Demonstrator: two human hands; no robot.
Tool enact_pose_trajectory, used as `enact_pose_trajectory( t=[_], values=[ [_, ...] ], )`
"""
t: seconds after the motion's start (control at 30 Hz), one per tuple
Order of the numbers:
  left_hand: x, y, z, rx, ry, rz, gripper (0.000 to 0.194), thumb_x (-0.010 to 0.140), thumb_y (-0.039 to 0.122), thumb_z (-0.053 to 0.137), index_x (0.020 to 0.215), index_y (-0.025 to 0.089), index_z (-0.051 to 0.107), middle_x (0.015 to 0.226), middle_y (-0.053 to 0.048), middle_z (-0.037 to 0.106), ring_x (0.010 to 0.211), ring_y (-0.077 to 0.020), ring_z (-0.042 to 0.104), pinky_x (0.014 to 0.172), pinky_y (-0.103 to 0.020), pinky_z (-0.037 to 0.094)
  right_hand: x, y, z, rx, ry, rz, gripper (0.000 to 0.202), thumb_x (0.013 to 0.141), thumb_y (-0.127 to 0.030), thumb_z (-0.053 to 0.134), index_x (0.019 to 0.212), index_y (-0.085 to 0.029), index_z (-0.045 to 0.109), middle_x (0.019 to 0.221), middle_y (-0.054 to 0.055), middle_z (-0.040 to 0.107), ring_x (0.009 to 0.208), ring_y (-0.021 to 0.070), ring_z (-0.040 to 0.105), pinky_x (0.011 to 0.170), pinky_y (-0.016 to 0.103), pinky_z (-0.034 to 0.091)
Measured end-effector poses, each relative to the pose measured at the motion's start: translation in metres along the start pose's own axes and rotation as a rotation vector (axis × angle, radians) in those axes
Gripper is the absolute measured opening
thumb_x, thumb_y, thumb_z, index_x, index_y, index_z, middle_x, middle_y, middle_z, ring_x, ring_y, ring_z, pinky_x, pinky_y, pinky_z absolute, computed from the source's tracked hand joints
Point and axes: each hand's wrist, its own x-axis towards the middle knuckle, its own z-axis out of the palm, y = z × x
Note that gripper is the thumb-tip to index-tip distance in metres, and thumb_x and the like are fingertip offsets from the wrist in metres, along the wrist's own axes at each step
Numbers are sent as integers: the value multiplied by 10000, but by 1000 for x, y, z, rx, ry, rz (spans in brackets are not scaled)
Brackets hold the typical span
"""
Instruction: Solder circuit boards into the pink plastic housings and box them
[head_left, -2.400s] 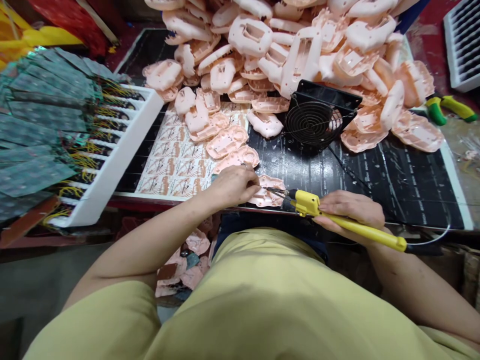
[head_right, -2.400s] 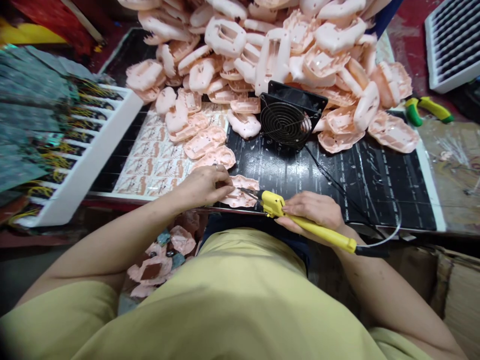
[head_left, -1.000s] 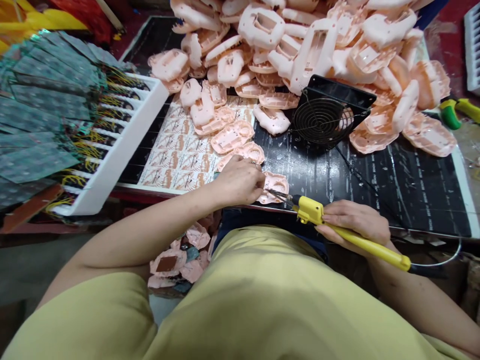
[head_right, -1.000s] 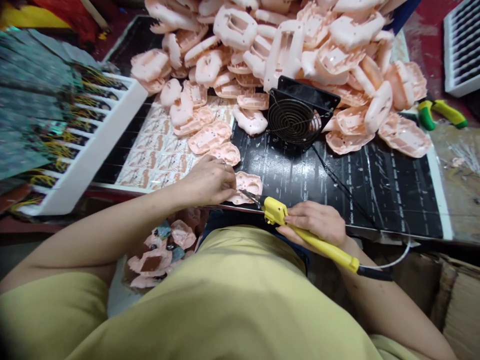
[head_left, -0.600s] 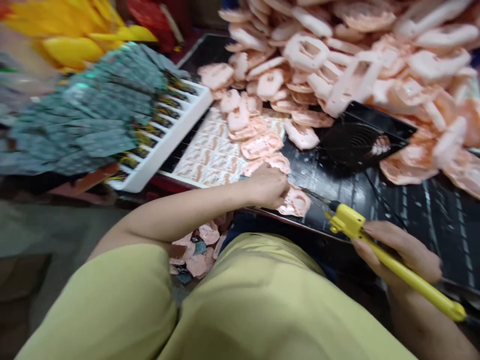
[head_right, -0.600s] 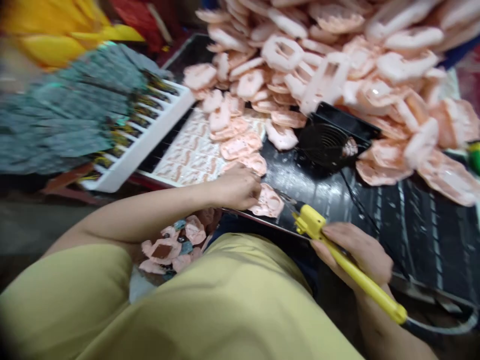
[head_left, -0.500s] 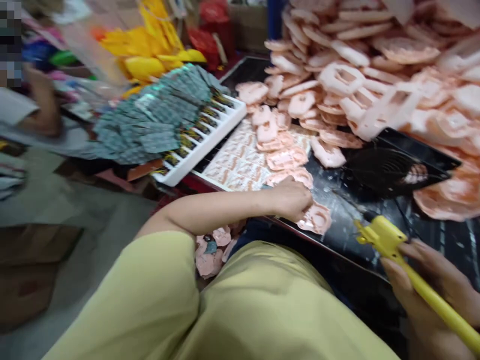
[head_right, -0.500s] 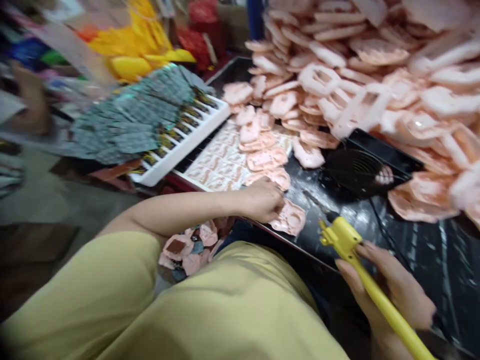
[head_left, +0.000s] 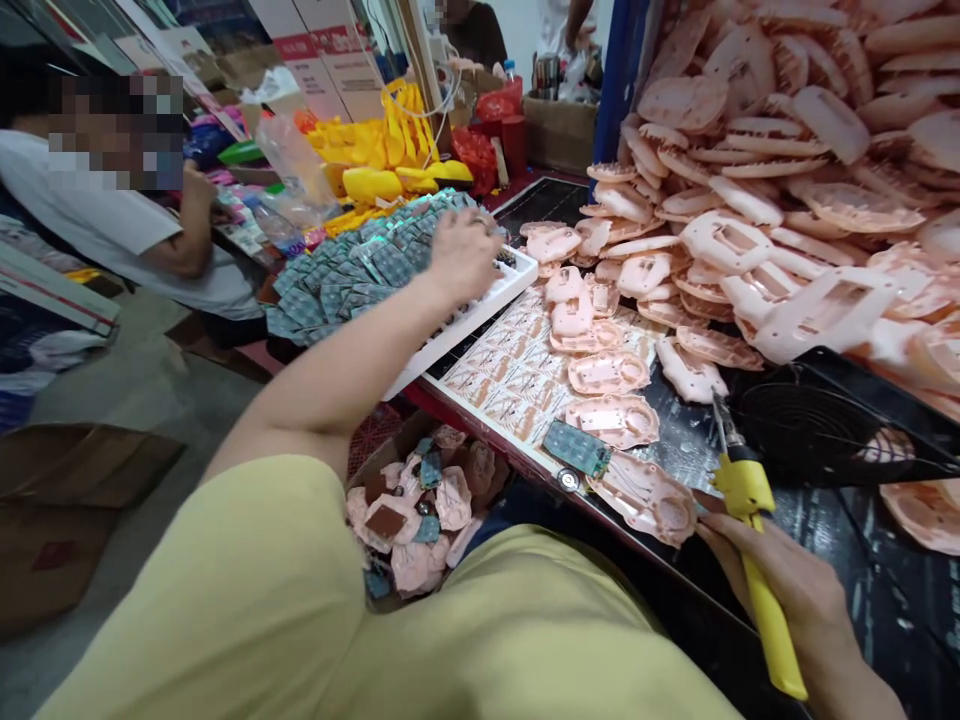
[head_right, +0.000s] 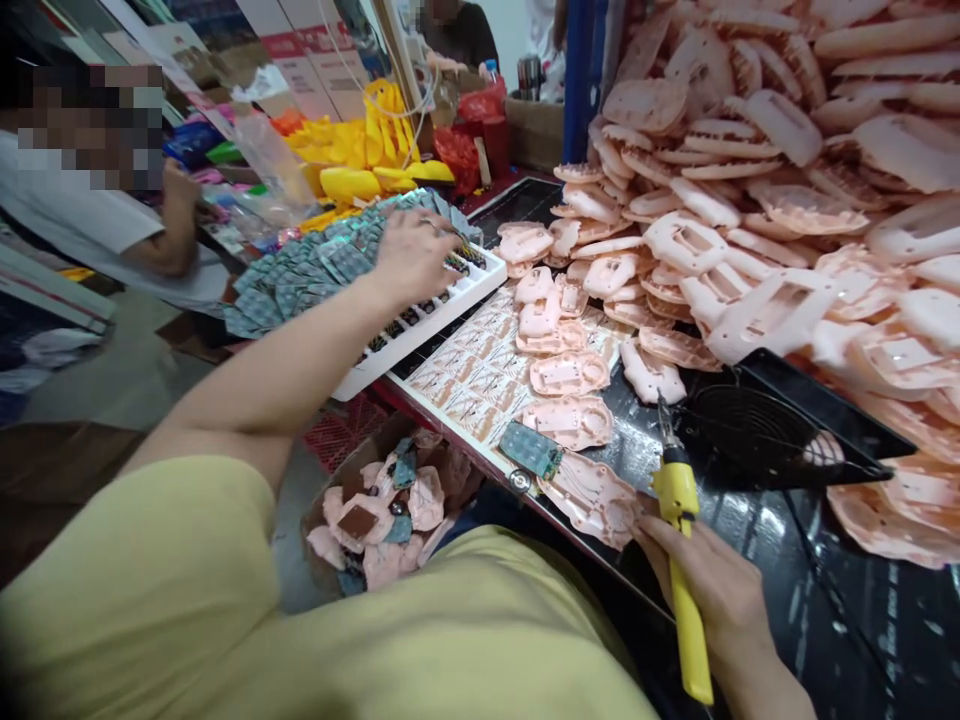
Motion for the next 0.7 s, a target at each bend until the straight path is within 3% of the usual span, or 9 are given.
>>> enact_pose_trajectory(
  t=[0.1, 0.17, 0.23, 0.37, 0.47, 0.57, 0.7],
  values=[
    [19, -47, 20, 73, -127, -86, 305, 823, 314, 623, 1057, 134, 703, 1317, -116, 584, 1323, -330, 345, 1110, -536, 171, 14, -2, -1, -38, -12, 34, 158, 886, -254, 626, 1042, -242, 645, 977, 26, 739, 733, 155, 711, 630, 232, 576],
    [20, -58, 33, 70, -168, -76, 259, 871, 310, 552, 1014, 160, 706, 1271, -60, 624, 1307, -270, 337, 1141, -531, 94, 33, -6, -4, 18, -31, 70, 167, 886, -238, 627, 1053, -243, 624, 1011, 40, 729, 757, 158, 707, 664, 246, 578],
    [18, -61, 39, 32, -138, -51, 278, 906, 326, 490, 986, 166, 703, 1218, -30, 657, 1262, -226, 353, 1151, -521, 54, 56, -8, -4, 123, -108, 104, 191, 898, -204, 601, 1086, -237, 598, 1030, 55, 714, 829, 169, 701, 727, 271, 578],
    [15, -64, 35, -150, 31, -76, 425, 928, 465, 439, 1005, 140, 701, 1202, -67, 664, 1225, -225, 430, 1130, -495, 121, 98, -2, 10, 229, -199, 68, 191, 927, -186, 540, 1107, -237, 582, 985, 48, 696, 899, 173, 678, 767, 288, 566],
    [14, -65, 26, -213, 101, -166, 439, 919, 454, 422, 1080, 139, 681, 1204, -66, 657, 1200, -222, 474, 1117, -448, 194, 117, 5, 28, 206, -327, -20, 209, 931, -183, 512, 1120, -223, 592, 970, 66, 692, 906, 191, 663, 786, 316, 563],
    [13, -68, 19, -213, -27, -205, 456, 915, 406, 391, 1129, 104, 659, 1149, -61, 674, 1136, -211, 501, 1113, -394, 245, 122, 10, 37, 100, -360, -108, 209, 935, -188, 493, 1107, -197, 610, 934, 86, 692, 901, 208, 655, 899, 399, 544],
    [13, -82, 15, -236, -145, -81, 520, 917, 480, 368, 1214, 138, 624, 1199, -12, 648, 1075, -173, 488, 1147, -358, 221, 111, 13, 31, -24, -324, -165, 196, 951, -264, 490, 1056, -186, 636, 942, 99, 700, 925, 215, 662, 987, 448, 510]
  ],
)
